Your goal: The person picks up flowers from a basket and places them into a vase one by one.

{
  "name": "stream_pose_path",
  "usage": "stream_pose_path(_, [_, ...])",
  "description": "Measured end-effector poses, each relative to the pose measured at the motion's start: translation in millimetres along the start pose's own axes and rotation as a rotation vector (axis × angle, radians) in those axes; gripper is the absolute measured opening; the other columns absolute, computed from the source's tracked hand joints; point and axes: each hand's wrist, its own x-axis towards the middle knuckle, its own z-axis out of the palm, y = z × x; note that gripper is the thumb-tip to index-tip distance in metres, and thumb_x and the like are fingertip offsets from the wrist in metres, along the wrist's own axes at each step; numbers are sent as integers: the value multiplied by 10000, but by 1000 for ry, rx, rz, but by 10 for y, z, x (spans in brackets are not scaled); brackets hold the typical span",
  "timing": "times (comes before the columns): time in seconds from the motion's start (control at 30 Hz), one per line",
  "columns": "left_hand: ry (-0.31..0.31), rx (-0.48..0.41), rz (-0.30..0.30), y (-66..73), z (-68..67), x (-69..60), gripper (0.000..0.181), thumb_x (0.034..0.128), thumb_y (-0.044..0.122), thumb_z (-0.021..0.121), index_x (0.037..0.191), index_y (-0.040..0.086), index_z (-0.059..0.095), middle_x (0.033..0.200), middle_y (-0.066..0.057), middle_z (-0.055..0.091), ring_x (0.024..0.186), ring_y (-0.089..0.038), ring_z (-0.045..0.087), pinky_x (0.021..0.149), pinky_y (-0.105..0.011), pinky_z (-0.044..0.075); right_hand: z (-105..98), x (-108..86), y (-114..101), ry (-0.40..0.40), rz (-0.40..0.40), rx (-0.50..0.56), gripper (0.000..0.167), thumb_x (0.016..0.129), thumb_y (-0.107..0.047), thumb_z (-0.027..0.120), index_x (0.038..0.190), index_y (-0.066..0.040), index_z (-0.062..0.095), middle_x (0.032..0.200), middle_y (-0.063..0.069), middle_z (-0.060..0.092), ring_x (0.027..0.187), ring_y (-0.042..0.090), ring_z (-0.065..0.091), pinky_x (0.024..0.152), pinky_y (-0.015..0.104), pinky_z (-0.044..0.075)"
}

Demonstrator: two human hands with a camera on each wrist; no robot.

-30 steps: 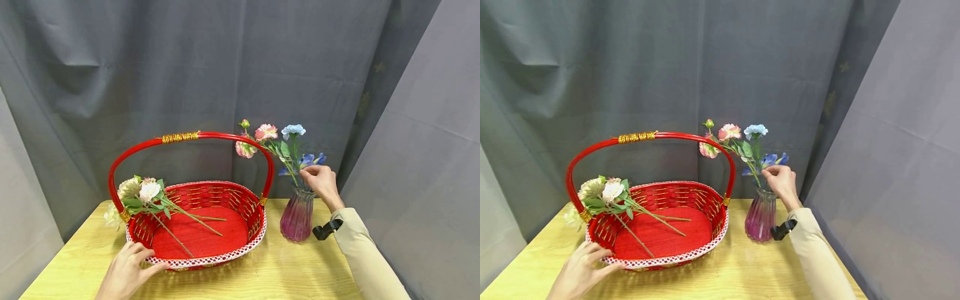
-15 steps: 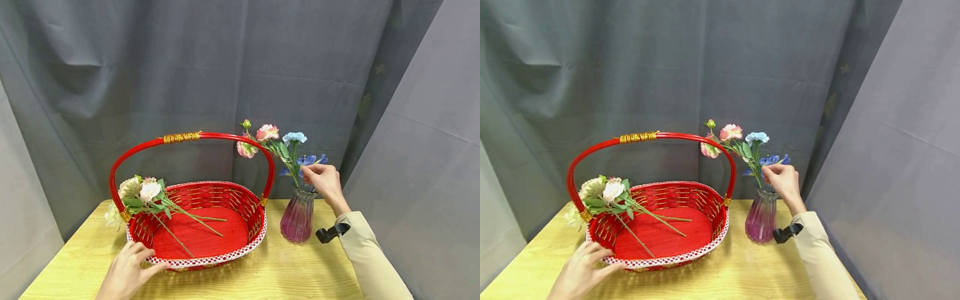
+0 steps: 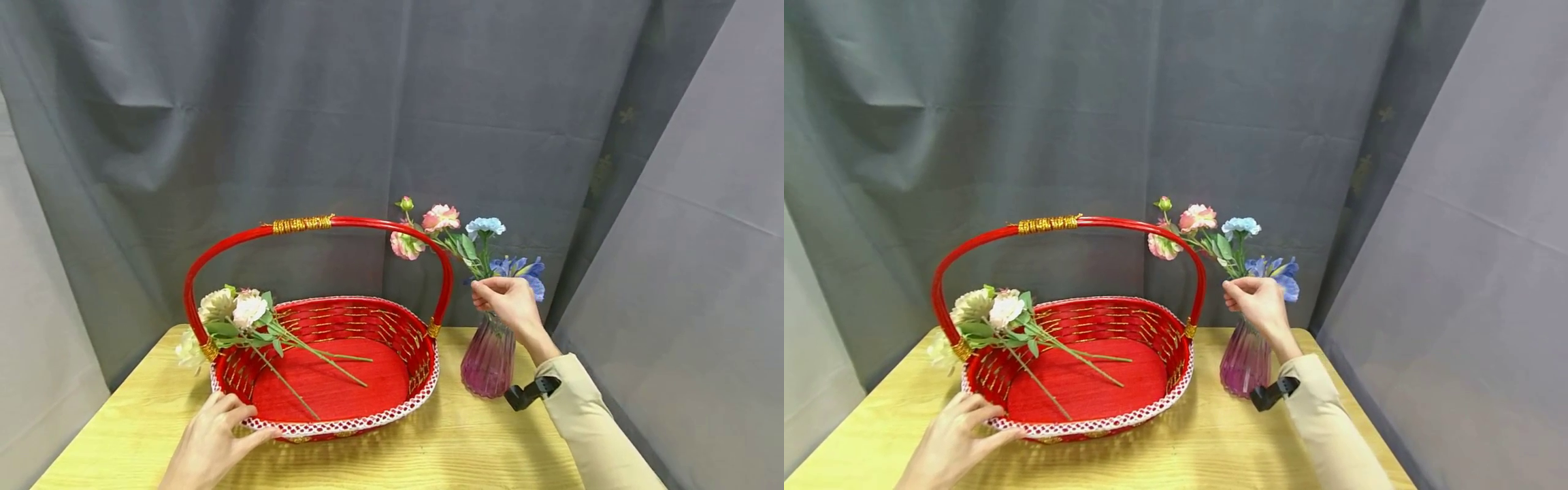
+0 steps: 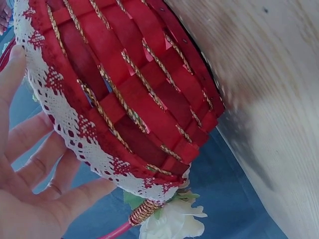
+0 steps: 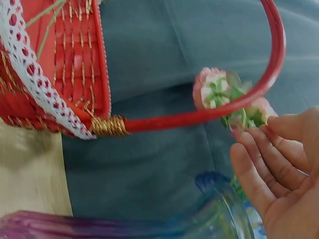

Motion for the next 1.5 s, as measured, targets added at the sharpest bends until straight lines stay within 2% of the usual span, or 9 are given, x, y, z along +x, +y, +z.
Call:
stream_pose_path(0.27, [12, 12, 12, -15, 3, -10, 378, 517, 448, 906, 713, 169, 742, 718, 116, 563, 709, -91, 508, 594, -253, 462, 244, -6, -30, -95, 31, 68, 400, 935, -259, 675, 1063, 121, 668, 769, 7, 714, 686, 113, 705, 713, 323, 595])
stream_pose_path(0.37, [10, 16, 16, -15, 5, -20, 375, 511, 431, 910, 718, 165, 744, 721, 113, 563, 708, -95, 513, 603, -255, 462, 342, -13, -40, -141, 66, 127, 415, 935, -233, 674, 1090, 151, 645, 782, 41, 718, 700, 149, 710, 720, 343, 596])
stream_pose_path(0.5, [-20, 22, -17, -12, 2, -26, 374, 518, 432, 917, 723, 172, 744, 731, 127, 557, 711, -91, 512, 598, -262, 471, 494, -30, -53, -197, 91, 157, 370, 934, -198, 672, 1089, 138, 650, 838, 143, 725, 739, 206, 723, 718, 347, 597])
stream_pose_path(0.63, [-30, 28, -26, -15, -4, -28, 370, 522, 434, 917, 721, 176, 742, 733, 129, 554, 710, -92, 517, 597, -271, 479, 653, -43, -49, -220, 93, 154, 320, 925, -183, 682, 1062, 107, 676, 844, 158, 730, 742, 213, 727, 732, 383, 596])
stream_pose_path(0.83, [16, 22, 17, -27, -2, -32, 381, 513, 462, 901, 707, 178, 737, 717, 133, 543, 689, -82, 505, 593, -236, 448, 871, -43, 5, -251, 110, 148, 305, 917, -183, 694, 1047, 92, 698, 825, 119, 742, 687, 146, 712, 736, 393, 596])
stream_pose_path(0.93, [23, 17, 29, -25, -1, -23, 372, 518, 448, 902, 709, 176, 737, 718, 128, 544, 690, -80, 505, 595, -229, 444, 957, -41, 25, -269, 114, 141, 300, 916, -190, 696, 1047, 80, 706, 840, 131, 744, 705, 177, 721, 732, 385, 596])
stream_pose_path(1.27, [-18, 10, -12, 0, -8, 31, 373, 536, 458, 906, 718, 181, 735, 747, 120, 558, 724, -64, 475, 579, -233, 459, 1225, -22, -39, -327, 125, 126, 261, 903, -179, 709, 1026, 50, 727, 884, 190, 732, 690, 176, 710, 749, 394, 595])
stream_pose_path(1.37, [-23, 10, -21, 3, -7, 24, 375, 538, 460, 906, 718, 180, 735, 746, 125, 549, 720, -59, 463, 569, -224, 450, 1347, -8, -70, -338, 122, 134, 235, 893, -154, 715, 998, 55, 729, 882, 213, 724, 698, 231, 715, 736, 383, 597])
stream_pose_path(1.5, [-28, 14, -26, 1, -14, 13, 371, 533, 446, 910, 715, 173, 738, 736, 124, 547, 713, -68, 479, 572, -235, 458, 1552, 26, -57, -360, 119, 163, 193, 878, -123, 723, 974, 44, 734, 853, 195, 727, 672, 214, 709, 733, 392, 597])
